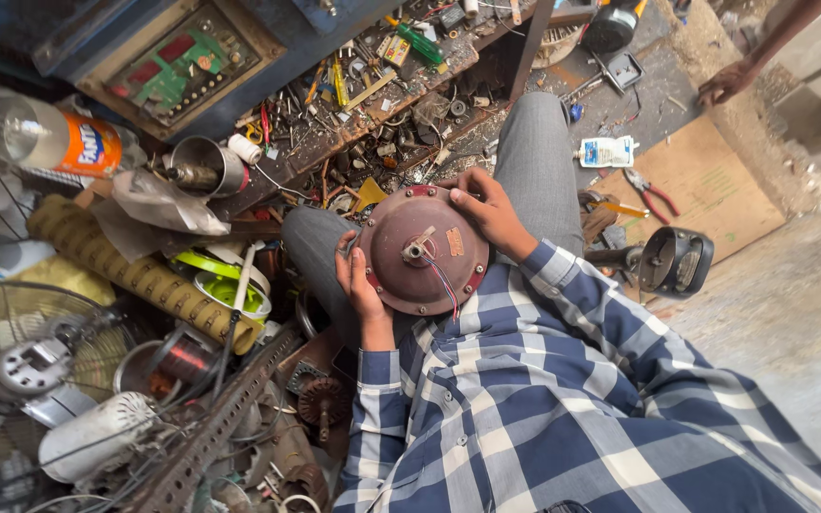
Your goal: The person sits on the floor in a cluttered workshop and works on a circular electric motor component resting on their lap. They use pliers to strip and twist wires, then apply electrical tape to insulate the connections.
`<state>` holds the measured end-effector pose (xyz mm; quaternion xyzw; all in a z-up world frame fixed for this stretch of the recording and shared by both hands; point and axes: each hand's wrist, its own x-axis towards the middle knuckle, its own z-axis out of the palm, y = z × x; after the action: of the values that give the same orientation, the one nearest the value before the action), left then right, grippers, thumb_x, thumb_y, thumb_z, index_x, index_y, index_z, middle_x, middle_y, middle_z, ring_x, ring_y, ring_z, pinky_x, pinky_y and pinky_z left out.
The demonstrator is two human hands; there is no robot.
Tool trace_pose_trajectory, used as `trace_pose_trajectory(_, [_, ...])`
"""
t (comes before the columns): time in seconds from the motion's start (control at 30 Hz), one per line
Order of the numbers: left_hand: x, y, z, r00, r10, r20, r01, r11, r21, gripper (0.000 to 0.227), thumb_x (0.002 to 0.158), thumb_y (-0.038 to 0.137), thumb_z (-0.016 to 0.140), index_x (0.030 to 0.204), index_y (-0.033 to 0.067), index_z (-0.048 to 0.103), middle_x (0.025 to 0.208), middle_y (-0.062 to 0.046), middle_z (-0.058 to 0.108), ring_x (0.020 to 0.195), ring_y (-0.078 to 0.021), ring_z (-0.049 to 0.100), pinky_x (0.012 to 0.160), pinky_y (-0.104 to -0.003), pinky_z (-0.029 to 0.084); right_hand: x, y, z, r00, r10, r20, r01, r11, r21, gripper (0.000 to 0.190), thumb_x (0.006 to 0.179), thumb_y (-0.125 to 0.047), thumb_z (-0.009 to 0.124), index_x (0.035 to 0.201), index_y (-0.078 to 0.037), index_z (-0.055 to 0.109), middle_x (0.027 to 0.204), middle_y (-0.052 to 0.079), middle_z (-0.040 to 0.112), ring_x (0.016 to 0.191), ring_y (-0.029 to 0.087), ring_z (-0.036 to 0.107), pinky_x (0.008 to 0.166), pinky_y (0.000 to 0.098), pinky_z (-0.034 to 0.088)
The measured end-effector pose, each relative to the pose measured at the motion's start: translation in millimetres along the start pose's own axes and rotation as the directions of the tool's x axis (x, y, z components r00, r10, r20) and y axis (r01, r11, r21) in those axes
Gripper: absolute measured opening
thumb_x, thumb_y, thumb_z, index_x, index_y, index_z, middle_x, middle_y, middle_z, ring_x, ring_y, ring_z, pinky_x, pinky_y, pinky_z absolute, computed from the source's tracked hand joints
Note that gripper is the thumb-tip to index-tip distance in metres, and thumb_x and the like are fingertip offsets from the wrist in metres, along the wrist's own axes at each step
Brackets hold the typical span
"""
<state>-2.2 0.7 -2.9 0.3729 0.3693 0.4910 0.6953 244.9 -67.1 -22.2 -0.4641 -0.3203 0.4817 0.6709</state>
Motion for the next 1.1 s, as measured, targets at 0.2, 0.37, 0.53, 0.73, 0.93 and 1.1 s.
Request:
trace_pose_trajectory(0.2, [0,1,2,1.000,0.009,-0.015,-0.008,0.998,0.059,0.035,0.107,0.019,0.050,0.137,0.0020,0.052,0.134,-0.016,0.061,0.122,-0.0252,0.060,0.105,-0.039,0.050,0,5,-2,0.999,0.037,-0.036,-0.040,0.993,-0.113,0.036,0.102,-0.021,0.065,0.133,-0.005,0.058,0.126,0.015,0.068,0.118,0.019,0.062,0.104,0.0349,0.050])
trace_pose_trajectory(0.37, [0,2,-1,1.000,0.013,0.015,-0.013,0.998,0.059,0.033,0.106,0.019,0.050,0.136,0.0036,0.053,0.133,-0.016,0.061,0.120,-0.0252,0.062,0.103,-0.038,0.052,0,10,-3,0.999,-0.040,0.010,0.041,0.993,-0.109,0.026,0.112,-0.021,0.068,0.107,0.000,0.053,0.127,0.017,0.073,0.121,0.019,0.061,0.107,0.0372,0.050])
trace_pose_trajectory(0.53, [2,-1,-2,1.000,0.016,0.014,-0.016,0.999,0.050,0.030,0.107,0.018,0.048,0.134,0.0049,0.055,0.129,-0.017,0.063,0.116,-0.0262,0.064,0.100,-0.039,0.054,0,2,2,0.999,0.023,-0.029,-0.023,1.000,-0.004,0.034,0.100,-0.022,0.065,0.129,-0.010,0.054,0.125,0.012,0.067,0.118,0.017,0.060,0.102,0.0345,0.049])
trace_pose_trajectory(0.73, [2,-1,-1,1.000,0.017,0.017,-0.017,0.999,0.042,0.029,0.108,0.019,0.047,0.132,0.0053,0.055,0.129,-0.017,0.064,0.115,-0.0263,0.065,0.098,-0.039,0.055,2,7,2,0.997,0.042,-0.067,-0.039,0.998,0.046,0.034,0.097,-0.019,0.065,0.127,-0.012,0.051,0.120,0.009,0.066,0.115,0.016,0.061,0.099,0.0324,0.050])
trace_pose_trajectory(0.93, [3,0,-4,0.999,0.025,0.044,-0.027,0.998,0.054,0.030,0.108,0.021,0.049,0.131,0.0033,0.056,0.127,-0.016,0.064,0.114,-0.0254,0.065,0.098,-0.039,0.055,4,26,-4,0.998,-0.070,0.000,0.070,0.995,0.069,0.026,0.109,-0.016,0.068,0.107,-0.001,0.048,0.123,0.014,0.067,0.115,0.016,0.060,0.101,0.0332,0.051])
trace_pose_trajectory(1.1, [8,-2,-7,0.998,0.047,0.033,-0.049,0.996,0.074,0.032,0.107,0.024,0.052,0.131,0.0025,0.056,0.128,-0.015,0.064,0.115,-0.0250,0.064,0.099,-0.039,0.054,9,14,1,1.000,-0.003,-0.024,0.003,1.000,0.018,0.035,0.100,-0.019,0.066,0.132,-0.009,0.056,0.121,0.008,0.067,0.112,0.013,0.062,0.099,0.0301,0.051])
